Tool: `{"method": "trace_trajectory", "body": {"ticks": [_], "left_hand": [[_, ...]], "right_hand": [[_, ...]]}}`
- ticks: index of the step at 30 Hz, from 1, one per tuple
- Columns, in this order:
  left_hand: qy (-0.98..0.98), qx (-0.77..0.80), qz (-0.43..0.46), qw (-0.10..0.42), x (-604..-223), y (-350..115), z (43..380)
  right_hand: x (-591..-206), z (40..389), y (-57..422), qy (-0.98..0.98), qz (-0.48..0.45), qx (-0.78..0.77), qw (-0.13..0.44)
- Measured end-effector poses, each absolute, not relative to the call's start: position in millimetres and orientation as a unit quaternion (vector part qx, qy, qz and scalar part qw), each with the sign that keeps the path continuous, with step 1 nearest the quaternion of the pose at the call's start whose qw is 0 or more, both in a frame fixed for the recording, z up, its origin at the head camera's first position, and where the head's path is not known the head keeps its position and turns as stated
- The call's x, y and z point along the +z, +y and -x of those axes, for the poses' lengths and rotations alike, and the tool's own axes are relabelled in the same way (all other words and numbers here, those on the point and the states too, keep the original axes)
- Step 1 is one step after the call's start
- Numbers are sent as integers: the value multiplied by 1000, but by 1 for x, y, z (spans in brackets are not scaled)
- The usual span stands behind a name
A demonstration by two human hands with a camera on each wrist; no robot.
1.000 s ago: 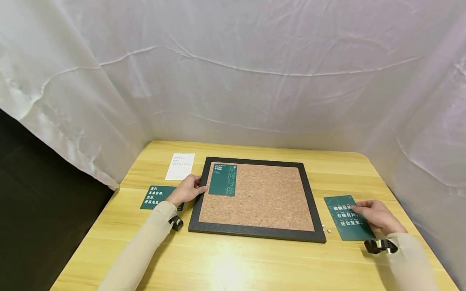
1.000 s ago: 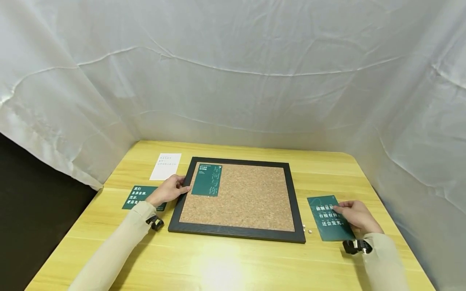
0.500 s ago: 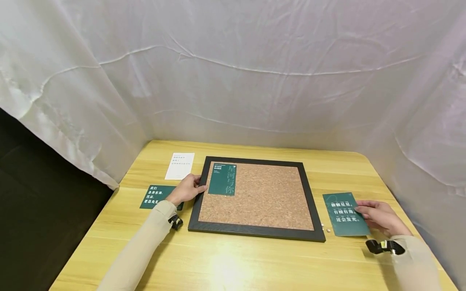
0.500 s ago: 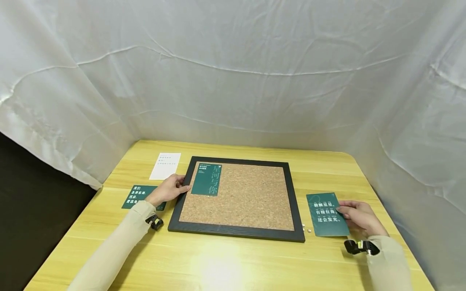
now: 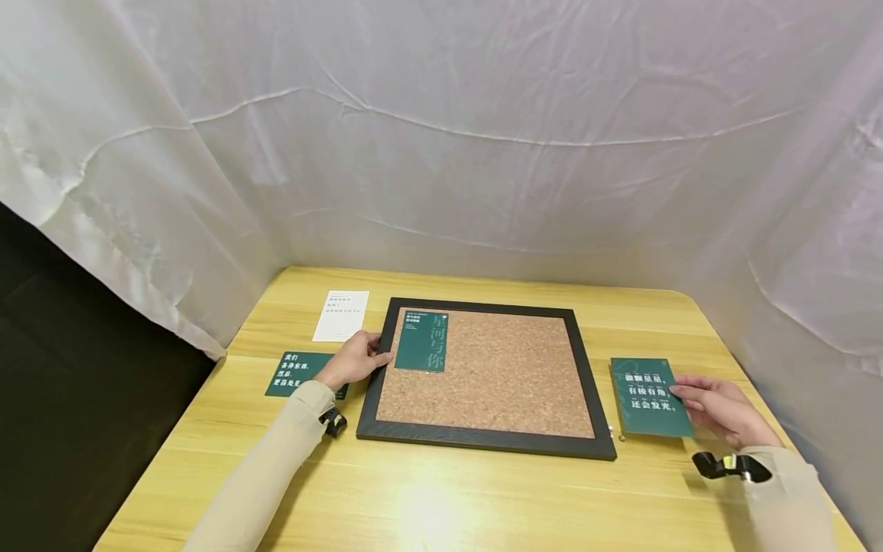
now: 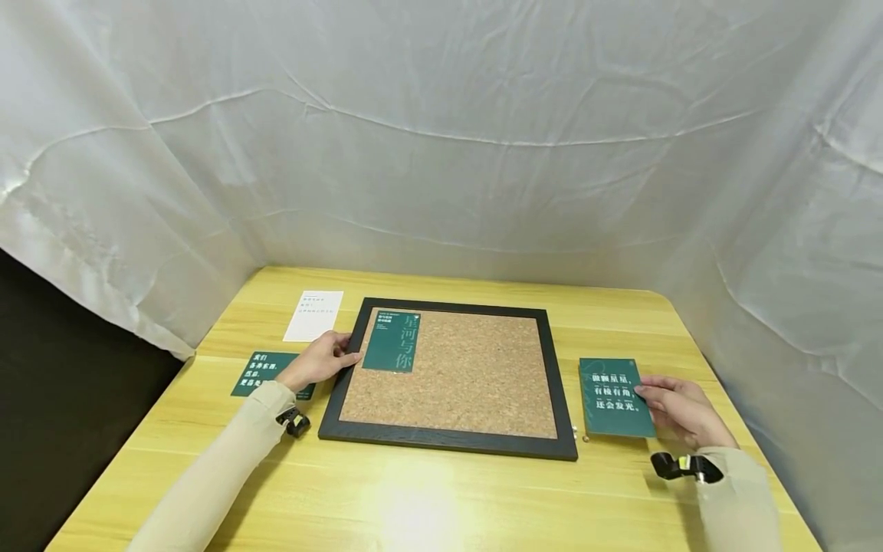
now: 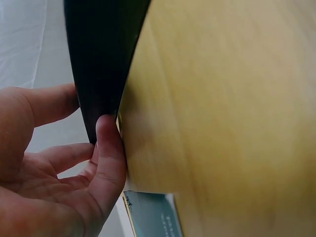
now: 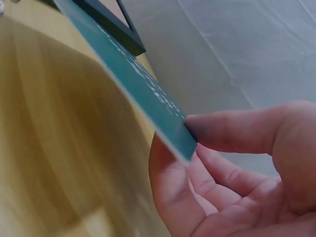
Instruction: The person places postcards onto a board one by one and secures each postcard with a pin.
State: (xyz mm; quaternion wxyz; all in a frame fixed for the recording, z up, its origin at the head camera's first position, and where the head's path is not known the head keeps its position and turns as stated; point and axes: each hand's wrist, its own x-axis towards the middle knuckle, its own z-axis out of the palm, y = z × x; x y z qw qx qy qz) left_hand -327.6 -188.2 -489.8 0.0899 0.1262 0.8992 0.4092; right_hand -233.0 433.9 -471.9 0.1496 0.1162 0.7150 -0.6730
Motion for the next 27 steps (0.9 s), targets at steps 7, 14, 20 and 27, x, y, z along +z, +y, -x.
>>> {"method": "trace_trajectory", "body": {"ticks": [7, 14, 20, 27], "left_hand": [[900, 407, -128, 89, -488, -187, 327], [900, 408, -120, 93, -490, -187, 327], [901, 406, -117, 97, -489, -186, 327], [902, 404, -121, 94, -491, -188, 330]], "right_hand": [[-463, 235, 427, 709, -108, -682, 143], [-456, 240, 419, 712, -99, -682, 136], [-451, 246, 408, 703, -102, -690, 139], [-443, 259, 387, 709, -89, -687, 135]]}}
